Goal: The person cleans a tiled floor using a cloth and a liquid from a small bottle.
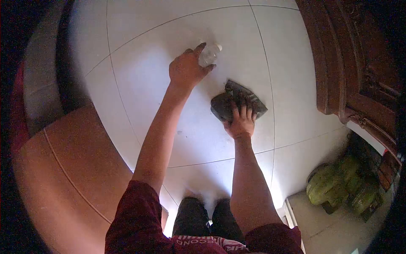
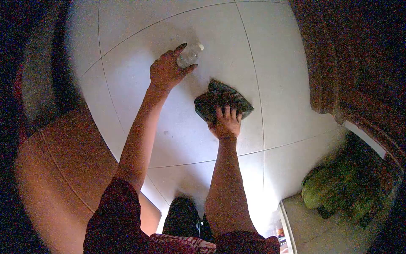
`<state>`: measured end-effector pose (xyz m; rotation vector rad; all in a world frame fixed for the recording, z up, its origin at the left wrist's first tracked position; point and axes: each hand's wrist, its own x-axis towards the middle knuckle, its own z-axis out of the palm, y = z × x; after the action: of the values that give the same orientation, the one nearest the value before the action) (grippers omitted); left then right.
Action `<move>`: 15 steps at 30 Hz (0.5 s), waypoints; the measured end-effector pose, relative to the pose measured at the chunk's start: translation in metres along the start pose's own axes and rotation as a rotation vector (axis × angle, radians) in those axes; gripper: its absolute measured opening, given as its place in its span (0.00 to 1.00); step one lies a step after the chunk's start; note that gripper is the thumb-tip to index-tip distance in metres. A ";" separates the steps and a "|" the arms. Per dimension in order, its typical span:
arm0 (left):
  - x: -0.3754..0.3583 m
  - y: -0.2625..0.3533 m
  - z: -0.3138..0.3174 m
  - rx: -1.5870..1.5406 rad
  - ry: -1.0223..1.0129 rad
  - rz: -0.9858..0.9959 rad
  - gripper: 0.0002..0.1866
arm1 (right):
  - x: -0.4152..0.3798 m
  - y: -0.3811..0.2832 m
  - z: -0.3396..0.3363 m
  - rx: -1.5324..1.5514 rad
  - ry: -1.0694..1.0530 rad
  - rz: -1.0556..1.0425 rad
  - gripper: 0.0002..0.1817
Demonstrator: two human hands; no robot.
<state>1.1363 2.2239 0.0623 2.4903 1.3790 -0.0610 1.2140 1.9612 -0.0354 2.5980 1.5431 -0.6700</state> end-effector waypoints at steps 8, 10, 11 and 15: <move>0.002 0.003 -0.010 0.009 -0.038 -0.004 0.42 | -0.005 -0.003 -0.003 -0.038 -0.001 0.001 0.50; 0.001 -0.005 0.000 -0.110 0.045 0.035 0.43 | -0.004 -0.003 -0.007 -0.031 -0.046 0.009 0.50; -0.001 -0.011 0.010 -0.200 0.097 0.058 0.44 | -0.003 -0.004 -0.011 -0.025 -0.074 0.013 0.50; -0.015 -0.028 0.025 -0.495 0.289 0.080 0.45 | 0.001 -0.010 -0.025 -0.006 -0.175 0.049 0.49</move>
<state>1.1080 2.2189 0.0344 2.1812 1.2063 0.6040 1.2145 1.9736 -0.0112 2.4876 1.4232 -0.8614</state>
